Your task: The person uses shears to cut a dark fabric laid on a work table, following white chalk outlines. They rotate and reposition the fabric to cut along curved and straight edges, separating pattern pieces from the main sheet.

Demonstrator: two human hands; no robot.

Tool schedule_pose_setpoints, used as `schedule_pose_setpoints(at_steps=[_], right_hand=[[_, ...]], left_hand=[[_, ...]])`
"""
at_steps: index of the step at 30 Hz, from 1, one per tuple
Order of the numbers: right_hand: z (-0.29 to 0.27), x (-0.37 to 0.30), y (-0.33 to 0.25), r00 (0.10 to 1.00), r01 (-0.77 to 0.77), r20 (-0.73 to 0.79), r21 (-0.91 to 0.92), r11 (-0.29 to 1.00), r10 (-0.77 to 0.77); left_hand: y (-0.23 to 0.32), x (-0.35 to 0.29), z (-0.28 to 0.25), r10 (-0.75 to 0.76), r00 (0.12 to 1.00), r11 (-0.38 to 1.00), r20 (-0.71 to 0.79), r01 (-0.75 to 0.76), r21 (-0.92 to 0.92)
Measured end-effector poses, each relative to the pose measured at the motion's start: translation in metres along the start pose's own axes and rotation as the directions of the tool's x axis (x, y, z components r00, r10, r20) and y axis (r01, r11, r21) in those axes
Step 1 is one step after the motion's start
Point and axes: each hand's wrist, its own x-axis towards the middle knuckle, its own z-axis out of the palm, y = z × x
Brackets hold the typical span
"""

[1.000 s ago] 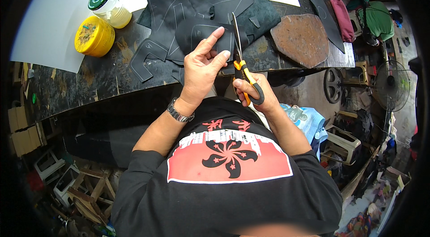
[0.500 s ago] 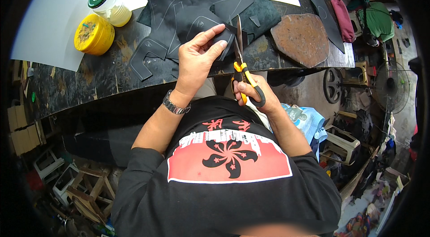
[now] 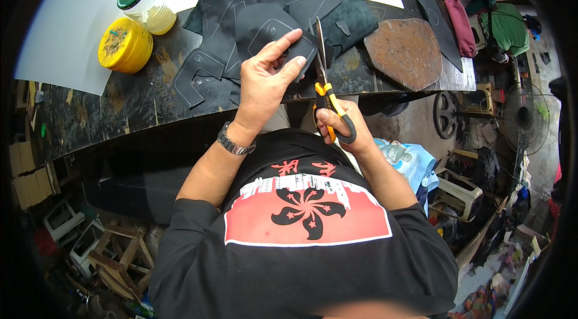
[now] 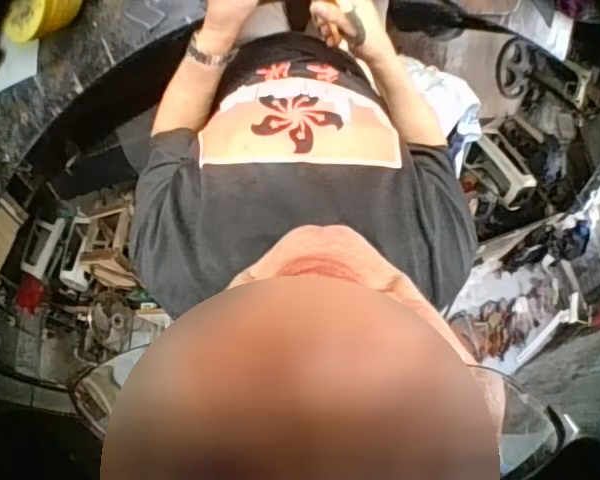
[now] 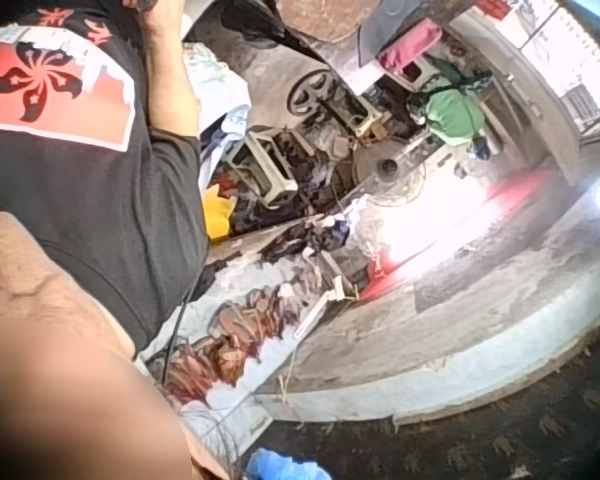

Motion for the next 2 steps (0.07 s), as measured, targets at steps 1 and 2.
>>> schedule_pose_setpoints(at_steps=[1,2], right_hand=[[-0.0012,-0.0001,0.0004,1.000,-0.006,0.001,-0.023,1.000,0.006],[-0.0026,-0.0002,0.0006,1.000,-0.007,0.005,-0.040,0.999,0.007]], left_hand=[[0.0004,0.0005,-0.0007,-0.012,1.000,1.000,0.002,0.012,0.000],[0.0008,0.0010,-0.0015,-0.023,1.000,1.000,0.003,0.023,-0.001]])
